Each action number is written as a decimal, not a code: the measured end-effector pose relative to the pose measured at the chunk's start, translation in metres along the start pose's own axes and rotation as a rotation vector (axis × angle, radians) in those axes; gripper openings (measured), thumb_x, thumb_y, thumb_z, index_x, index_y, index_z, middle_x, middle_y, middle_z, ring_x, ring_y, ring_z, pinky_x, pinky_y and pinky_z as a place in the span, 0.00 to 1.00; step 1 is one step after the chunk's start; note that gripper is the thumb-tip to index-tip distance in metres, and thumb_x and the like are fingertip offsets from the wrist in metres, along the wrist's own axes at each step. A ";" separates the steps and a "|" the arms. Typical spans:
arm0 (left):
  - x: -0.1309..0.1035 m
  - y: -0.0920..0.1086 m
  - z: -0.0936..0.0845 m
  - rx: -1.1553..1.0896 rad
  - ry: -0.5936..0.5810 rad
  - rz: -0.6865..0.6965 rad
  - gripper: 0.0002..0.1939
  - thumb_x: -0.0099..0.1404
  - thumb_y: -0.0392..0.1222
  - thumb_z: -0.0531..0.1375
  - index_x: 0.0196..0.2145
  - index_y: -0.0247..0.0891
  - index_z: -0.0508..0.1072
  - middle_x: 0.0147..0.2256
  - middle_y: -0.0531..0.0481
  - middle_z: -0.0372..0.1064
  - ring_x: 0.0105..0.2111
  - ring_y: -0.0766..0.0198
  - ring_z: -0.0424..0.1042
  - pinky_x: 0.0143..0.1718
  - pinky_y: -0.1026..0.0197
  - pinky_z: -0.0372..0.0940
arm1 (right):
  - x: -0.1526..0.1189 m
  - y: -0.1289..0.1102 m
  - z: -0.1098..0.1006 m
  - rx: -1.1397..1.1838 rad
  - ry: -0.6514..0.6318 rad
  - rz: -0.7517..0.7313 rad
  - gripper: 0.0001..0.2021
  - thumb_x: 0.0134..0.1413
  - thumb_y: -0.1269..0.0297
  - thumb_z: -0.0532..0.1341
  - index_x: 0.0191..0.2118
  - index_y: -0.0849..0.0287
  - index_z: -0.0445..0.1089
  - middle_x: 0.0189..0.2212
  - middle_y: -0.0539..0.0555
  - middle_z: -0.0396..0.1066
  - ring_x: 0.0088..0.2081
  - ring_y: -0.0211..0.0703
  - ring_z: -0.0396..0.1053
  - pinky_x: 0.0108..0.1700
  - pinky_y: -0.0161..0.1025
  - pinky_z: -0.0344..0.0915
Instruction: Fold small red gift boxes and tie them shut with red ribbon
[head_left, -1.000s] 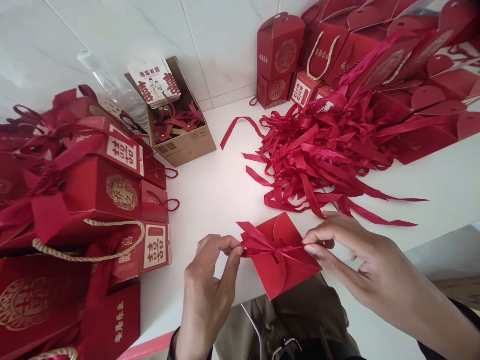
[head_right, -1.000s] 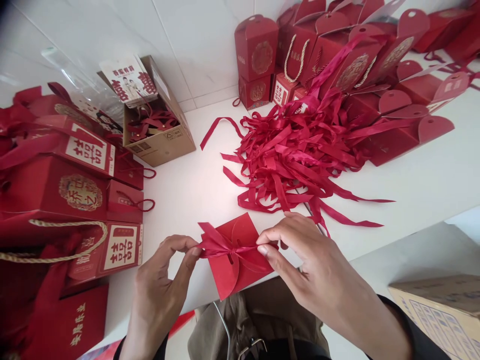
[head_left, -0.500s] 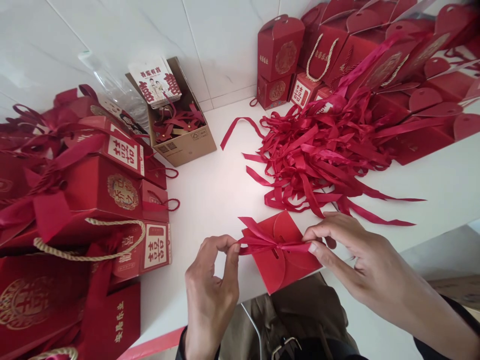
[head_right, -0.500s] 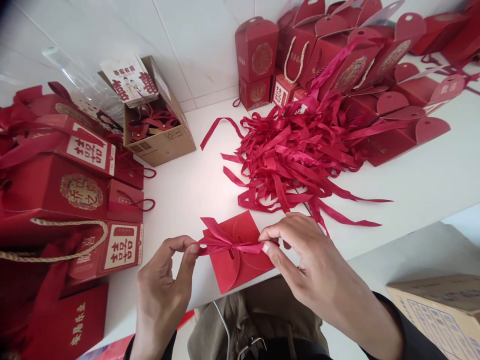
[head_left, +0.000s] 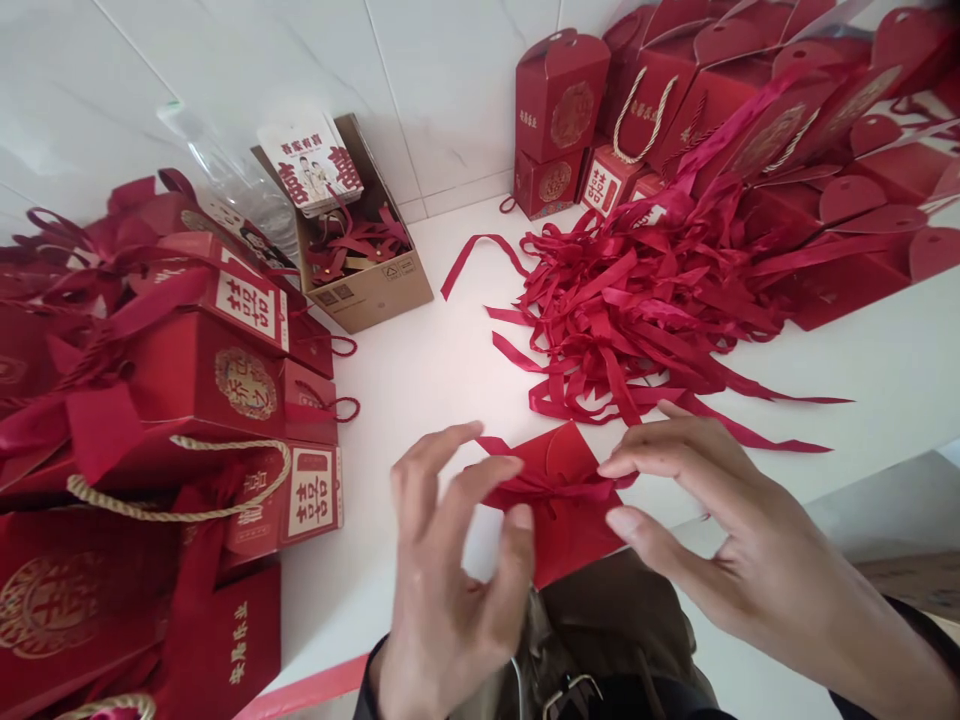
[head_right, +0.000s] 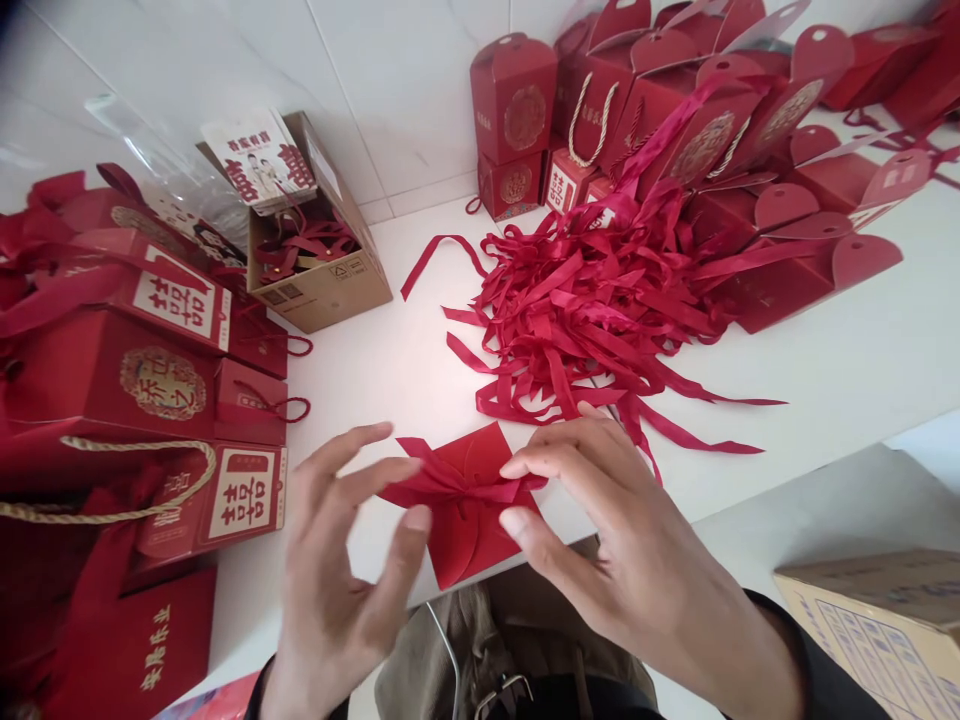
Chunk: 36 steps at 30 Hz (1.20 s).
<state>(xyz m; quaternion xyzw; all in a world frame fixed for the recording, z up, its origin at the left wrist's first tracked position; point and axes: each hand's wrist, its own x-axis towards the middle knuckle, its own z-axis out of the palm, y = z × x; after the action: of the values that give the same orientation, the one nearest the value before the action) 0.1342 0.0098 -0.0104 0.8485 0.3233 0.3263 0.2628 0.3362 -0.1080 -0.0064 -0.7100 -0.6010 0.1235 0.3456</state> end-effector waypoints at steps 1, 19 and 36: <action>0.003 0.003 0.003 0.011 -0.055 0.043 0.14 0.70 0.32 0.60 0.51 0.46 0.73 0.60 0.47 0.64 0.62 0.54 0.62 0.61 0.49 0.62 | 0.000 0.000 0.002 -0.022 0.005 -0.029 0.06 0.71 0.60 0.61 0.51 0.47 0.67 0.47 0.53 0.72 0.54 0.54 0.72 0.65 0.61 0.61; 0.010 -0.002 0.023 -0.034 -0.147 0.040 0.08 0.69 0.30 0.61 0.40 0.44 0.75 0.56 0.46 0.68 0.62 0.49 0.60 0.60 0.45 0.63 | -0.005 0.006 -0.006 -0.050 -0.017 -0.057 0.04 0.69 0.65 0.62 0.44 0.46 0.67 0.39 0.49 0.71 0.40 0.49 0.74 0.69 0.65 0.54; -0.003 -0.017 0.007 -0.370 -0.030 -0.487 0.13 0.79 0.53 0.54 0.48 0.50 0.76 0.45 0.52 0.77 0.45 0.61 0.74 0.44 0.60 0.70 | -0.004 0.014 -0.004 0.146 -0.129 0.250 0.07 0.69 0.53 0.62 0.46 0.45 0.73 0.42 0.50 0.77 0.37 0.44 0.79 0.21 0.30 0.69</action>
<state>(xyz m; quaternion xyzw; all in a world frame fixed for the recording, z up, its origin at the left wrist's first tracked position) 0.1317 0.0168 -0.0272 0.6884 0.4485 0.2944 0.4882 0.3485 -0.1134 -0.0131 -0.7430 -0.5182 0.2543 0.3388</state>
